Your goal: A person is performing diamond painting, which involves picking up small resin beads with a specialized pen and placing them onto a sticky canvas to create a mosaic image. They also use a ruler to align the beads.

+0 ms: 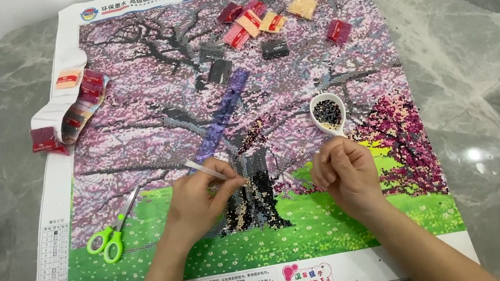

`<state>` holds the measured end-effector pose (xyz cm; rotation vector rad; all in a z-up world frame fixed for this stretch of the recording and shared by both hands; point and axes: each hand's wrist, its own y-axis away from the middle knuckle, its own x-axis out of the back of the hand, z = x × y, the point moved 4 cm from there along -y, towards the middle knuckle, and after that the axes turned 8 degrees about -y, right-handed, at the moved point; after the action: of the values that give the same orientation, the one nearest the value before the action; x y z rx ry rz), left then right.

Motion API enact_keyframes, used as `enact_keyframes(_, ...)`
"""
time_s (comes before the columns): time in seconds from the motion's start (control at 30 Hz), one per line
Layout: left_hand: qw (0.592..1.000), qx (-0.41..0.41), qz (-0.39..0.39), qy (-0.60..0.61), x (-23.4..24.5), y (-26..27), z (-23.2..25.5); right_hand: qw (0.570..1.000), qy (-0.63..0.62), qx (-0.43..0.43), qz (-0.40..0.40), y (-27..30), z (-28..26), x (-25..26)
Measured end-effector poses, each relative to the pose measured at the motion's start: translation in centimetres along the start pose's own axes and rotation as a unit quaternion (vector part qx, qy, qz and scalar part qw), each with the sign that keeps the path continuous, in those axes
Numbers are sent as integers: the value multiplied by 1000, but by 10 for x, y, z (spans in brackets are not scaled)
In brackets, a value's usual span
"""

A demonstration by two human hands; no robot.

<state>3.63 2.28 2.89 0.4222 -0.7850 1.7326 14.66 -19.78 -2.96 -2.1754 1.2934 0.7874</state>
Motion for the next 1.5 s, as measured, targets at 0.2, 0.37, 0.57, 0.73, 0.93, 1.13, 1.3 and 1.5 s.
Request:
enact_keyframes(0.2,996,47,73,-29,34,0,-23,999,36,-6,13,2,6,0)
enact_keyframes(0.37,988,69,129,-51,55,3,-33,999,41,-14,18,4,7,-3)
enact_keyframes(0.57,994,52,87,-34,32,1,-27,998,55,-13,13,3,10,-2)
enact_keyframes(0.73,999,0,10,-44,17,-1,-13,998,60,-10,12,4,13,2)
enact_keyframes(0.93,999,-17,-26,-43,4,1,-14,998,66,-5,14,6,17,1)
enact_keyframes(1.13,998,1,-48,-33,2,0,-12,998,53,-21,-15,7,25,3)
enact_keyframes(1.3,995,8,-94,-22,2,-1,1,997,73,-25,-21,8,20,-7)
enact_keyframes(1.5,994,-2,-109,-17,-4,0,-4,994,102,-29,10,9,18,-5)
